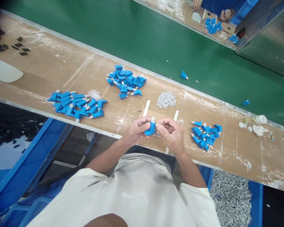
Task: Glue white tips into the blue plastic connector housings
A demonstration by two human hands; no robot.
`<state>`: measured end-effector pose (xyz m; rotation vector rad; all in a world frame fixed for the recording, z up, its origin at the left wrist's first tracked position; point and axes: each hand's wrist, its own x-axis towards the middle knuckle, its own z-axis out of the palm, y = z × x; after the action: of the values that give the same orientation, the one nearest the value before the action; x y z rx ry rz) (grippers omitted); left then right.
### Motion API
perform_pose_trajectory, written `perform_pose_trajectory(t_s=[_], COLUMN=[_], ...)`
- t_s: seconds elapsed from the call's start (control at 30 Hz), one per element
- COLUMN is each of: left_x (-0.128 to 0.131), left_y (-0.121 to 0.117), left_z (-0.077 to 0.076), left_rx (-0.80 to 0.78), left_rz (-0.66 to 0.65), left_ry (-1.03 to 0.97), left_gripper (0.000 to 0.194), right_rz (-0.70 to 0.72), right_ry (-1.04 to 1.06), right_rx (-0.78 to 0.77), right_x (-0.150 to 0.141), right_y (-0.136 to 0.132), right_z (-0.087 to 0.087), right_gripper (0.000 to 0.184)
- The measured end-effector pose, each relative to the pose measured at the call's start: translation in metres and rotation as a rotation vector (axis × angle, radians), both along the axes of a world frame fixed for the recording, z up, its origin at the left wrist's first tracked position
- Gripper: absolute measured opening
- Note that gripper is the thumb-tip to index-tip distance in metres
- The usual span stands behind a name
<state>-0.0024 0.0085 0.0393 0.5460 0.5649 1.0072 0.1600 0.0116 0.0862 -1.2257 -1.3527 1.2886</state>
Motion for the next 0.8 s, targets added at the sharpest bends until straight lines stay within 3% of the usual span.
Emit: perform_pose_trajectory(t_s=[0.3,0.57,0.7,0.8], left_x=[0.002,0.006,0.004,0.002], left_y=[-0.001,-0.001,0.001,0.001], left_z=[-0.009,-0.014,-0.013,-0.014], left_rx=[0.074,0.241,0.274,0.271], left_rz=[0.079,0.25,0.247,0.203], left_ry=[0.058,0.219,0.263,0.249], left_gripper=[0.05,0.048,0.048,0.049], right_rz=[-0.006,-0.029,-0.018,0.007], right_ry=[-0.068,-0.169,-0.186,-0.084], right_rx=[0.057,0.111,0.071,-0.026], right_x=[-0.002,-0.001,0.001,0.004], right_y=[-0.003,-0.002,0.001,0.004], right_z=[-0.005,-0.005,-0.003,-0.004], right_gripper=[0.036,0.026,0.028,0.036])
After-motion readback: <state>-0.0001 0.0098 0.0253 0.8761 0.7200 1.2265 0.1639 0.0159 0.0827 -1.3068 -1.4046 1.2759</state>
